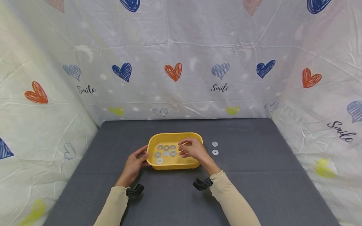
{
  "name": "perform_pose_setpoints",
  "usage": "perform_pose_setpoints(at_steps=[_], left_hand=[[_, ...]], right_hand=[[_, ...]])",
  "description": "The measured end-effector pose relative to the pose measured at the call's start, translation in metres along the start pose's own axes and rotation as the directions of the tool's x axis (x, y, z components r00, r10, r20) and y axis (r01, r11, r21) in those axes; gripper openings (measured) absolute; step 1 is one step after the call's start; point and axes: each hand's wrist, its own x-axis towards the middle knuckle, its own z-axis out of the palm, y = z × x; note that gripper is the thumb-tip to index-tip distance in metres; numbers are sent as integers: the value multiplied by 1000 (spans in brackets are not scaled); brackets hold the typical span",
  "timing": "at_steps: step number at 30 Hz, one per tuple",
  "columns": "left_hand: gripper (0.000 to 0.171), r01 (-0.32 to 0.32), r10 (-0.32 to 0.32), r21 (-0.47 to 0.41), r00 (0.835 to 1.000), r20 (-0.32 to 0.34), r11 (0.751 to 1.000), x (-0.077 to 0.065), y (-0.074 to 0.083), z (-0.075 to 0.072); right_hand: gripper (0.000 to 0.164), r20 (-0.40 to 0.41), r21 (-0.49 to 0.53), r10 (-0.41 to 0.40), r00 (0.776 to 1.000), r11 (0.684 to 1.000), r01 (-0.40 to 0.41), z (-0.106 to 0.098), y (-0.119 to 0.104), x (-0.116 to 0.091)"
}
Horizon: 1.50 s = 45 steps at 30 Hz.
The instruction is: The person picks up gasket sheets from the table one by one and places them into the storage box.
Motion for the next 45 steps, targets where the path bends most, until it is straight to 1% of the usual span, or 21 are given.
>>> perform_pose_setpoints(at_steps=[6, 14, 17, 20, 26, 33, 37, 45], left_hand=[[48, 2, -2, -10, 1000, 0, 1000, -1, -1, 0], [49, -2, 2, -2, 1000, 6, 1000, 3, 0, 1], [49, -3, 3, -1, 1000, 5, 1000, 5, 0, 2], [48, 0, 0, 1, 1000, 7, 1000, 5, 0, 1], [48, 4, -4, 3, 1000, 16, 1000, 4, -2, 0], [49, 5, -5, -3, 1000, 12, 1000, 3, -2, -1], [50, 3, -3, -1, 1000, 10, 1000, 2, -2, -2], [50, 0, 0, -1, 1000, 12, 1000, 1, -1, -1]], right_hand=[[23, -23, -10, -6, 1000, 1000, 5, -15, 7, -11], [30, -37, -33, -81, 996, 996, 80, -48, 6, -26], [34, -73, -40, -94, 993, 995, 91, -59, 6, -29], [36, -108, -69, -108, 988, 992, 101, -68, 9, -32], [32, -163, -140, -130, 978, 984, 108, -80, 18, -35], [29, -217, -232, -170, 961, 965, 118, -88, 27, -39], [28, -267, -303, -193, 944, 947, 107, -91, 33, -39], [29, -348, -413, -202, 915, 910, 44, -103, 50, -35]])
